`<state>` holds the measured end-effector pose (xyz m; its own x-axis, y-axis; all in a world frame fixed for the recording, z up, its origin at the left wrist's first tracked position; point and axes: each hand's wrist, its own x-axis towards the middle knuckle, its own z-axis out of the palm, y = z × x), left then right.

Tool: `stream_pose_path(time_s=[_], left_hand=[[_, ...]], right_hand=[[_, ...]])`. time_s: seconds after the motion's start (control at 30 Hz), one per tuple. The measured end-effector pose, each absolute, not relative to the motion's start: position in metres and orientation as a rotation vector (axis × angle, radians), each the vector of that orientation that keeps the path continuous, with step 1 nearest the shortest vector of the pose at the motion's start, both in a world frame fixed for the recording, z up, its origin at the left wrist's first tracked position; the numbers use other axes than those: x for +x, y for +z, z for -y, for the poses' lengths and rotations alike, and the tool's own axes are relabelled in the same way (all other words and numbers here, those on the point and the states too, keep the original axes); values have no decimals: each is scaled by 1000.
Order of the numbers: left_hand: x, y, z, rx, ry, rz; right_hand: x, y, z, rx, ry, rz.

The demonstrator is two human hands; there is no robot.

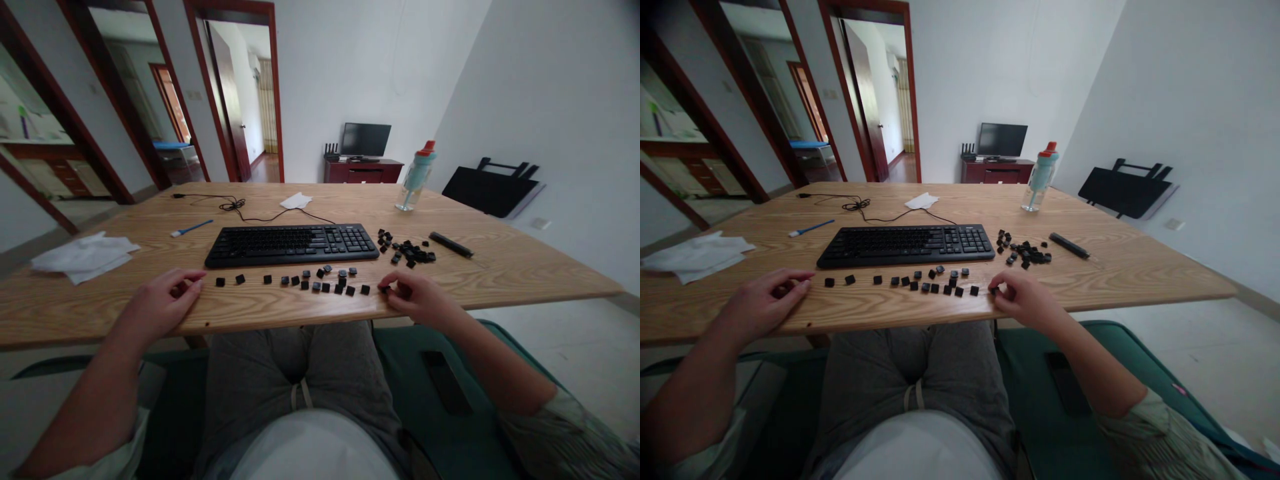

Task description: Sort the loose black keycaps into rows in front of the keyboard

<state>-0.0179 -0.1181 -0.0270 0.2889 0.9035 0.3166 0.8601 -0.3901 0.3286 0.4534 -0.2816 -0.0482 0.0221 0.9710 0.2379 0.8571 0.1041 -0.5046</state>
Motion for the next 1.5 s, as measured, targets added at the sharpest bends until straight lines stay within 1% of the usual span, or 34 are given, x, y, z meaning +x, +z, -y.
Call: stream_pose_path(time_s=[0.23, 0.53, 0.83, 0.97, 1.07, 1.2, 1.33, 1.5], left_hand=[[-22, -32, 115, 2509, 749, -1616], [-23, -35, 118, 2524, 840, -1559], [-22, -35, 120, 2521, 847, -1470], [-23, -35, 120, 2553, 862, -1440], [-17, -34, 125, 2648, 927, -1364], [7, -26, 144, 2877, 1000, -1146], [39, -11, 156, 3039, 861, -1013], [69, 0, 144, 3098, 614, -972]], right_hand=[[454, -51, 278, -1659, 186, 1888], [453, -54, 275, -1708, 190, 1893], [455, -63, 280, -1719, 176, 1803], [456, -62, 279, -1734, 122, 1804], [456, -61, 278, -1738, 87, 1813], [454, -60, 278, -1778, 102, 1788], [454, -62, 278, -1798, 129, 1771], [454, -61, 281, -1773, 182, 1766]])
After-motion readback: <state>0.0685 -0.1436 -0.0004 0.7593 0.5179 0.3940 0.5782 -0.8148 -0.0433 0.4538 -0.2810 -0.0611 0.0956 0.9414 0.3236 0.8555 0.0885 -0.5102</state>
